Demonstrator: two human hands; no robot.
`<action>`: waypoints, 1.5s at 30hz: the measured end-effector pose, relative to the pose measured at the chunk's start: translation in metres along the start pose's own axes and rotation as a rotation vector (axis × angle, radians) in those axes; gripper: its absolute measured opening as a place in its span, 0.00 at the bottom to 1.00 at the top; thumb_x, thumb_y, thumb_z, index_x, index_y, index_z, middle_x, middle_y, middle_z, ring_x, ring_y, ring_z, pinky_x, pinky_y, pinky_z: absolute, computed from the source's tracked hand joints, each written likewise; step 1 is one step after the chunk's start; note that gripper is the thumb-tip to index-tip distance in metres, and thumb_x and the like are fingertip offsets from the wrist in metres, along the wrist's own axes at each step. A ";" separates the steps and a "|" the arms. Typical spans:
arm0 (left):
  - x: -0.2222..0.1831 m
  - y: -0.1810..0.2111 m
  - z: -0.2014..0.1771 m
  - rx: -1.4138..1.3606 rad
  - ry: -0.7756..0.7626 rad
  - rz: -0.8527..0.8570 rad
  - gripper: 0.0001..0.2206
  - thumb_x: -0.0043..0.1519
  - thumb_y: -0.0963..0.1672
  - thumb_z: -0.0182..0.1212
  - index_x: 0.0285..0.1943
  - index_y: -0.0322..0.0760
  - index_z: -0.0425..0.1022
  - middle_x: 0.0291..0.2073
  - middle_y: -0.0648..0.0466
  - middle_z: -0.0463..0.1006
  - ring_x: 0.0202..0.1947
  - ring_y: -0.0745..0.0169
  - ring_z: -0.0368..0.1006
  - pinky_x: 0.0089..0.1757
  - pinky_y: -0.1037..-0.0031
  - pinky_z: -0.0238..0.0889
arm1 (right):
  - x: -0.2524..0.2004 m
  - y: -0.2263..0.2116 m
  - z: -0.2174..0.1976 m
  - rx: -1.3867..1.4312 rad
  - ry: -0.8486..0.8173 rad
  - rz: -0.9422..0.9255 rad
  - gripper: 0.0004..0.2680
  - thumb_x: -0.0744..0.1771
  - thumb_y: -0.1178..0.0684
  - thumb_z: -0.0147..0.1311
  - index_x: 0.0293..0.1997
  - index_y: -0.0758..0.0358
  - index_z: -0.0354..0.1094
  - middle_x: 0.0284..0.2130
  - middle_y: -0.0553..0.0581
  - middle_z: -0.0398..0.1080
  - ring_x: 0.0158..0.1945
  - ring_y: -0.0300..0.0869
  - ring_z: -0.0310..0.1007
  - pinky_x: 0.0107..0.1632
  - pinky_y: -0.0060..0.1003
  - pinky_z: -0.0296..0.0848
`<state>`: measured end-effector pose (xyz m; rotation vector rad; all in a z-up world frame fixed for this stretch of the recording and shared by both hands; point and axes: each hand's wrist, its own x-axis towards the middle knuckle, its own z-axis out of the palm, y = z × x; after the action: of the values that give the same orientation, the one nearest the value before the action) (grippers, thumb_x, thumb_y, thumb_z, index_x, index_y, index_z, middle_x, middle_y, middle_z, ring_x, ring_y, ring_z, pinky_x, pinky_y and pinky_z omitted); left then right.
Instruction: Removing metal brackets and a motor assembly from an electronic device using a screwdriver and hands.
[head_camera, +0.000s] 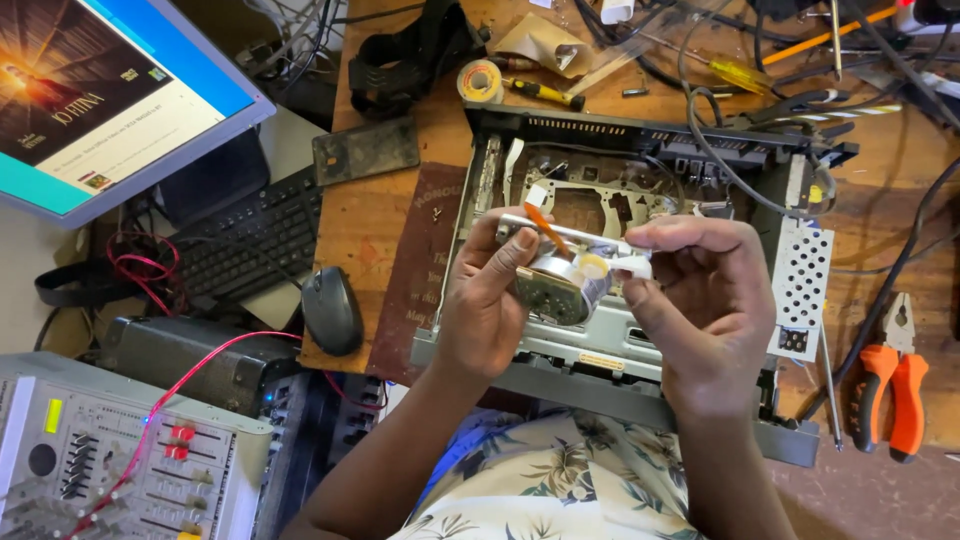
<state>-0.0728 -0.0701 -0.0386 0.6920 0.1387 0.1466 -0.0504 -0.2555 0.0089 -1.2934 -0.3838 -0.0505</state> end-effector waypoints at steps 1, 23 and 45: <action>0.000 0.000 0.000 -0.001 0.000 0.001 0.06 0.71 0.40 0.66 0.55 0.39 0.80 0.50 0.49 0.82 0.47 0.54 0.80 0.46 0.63 0.77 | 0.000 -0.001 0.001 0.000 -0.001 -0.001 0.14 0.69 0.69 0.58 0.59 0.65 0.64 0.54 0.60 0.71 0.61 0.44 0.76 0.67 0.31 0.81; 0.006 -0.007 -0.018 -0.261 0.019 -0.025 0.09 0.71 0.40 0.66 0.58 0.40 0.79 0.56 0.49 0.80 0.56 0.52 0.77 0.60 0.56 0.71 | 0.002 -0.001 0.004 -0.129 -0.007 -0.027 0.10 0.70 0.64 0.62 0.55 0.64 0.67 0.54 0.66 0.75 0.58 0.48 0.81 0.60 0.33 0.85; 0.004 0.008 0.007 -0.177 -0.123 -0.334 0.21 0.74 0.49 0.61 0.65 0.24 0.75 0.66 0.27 0.75 0.64 0.33 0.76 0.58 0.44 0.76 | -0.005 0.016 -0.015 0.015 0.021 -0.075 0.12 0.67 0.58 0.68 0.55 0.61 0.73 0.53 0.57 0.76 0.58 0.42 0.77 0.59 0.34 0.80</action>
<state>-0.0684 -0.0673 -0.0287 0.4913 0.1202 -0.2016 -0.0470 -0.2663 -0.0106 -1.2629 -0.4134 -0.1240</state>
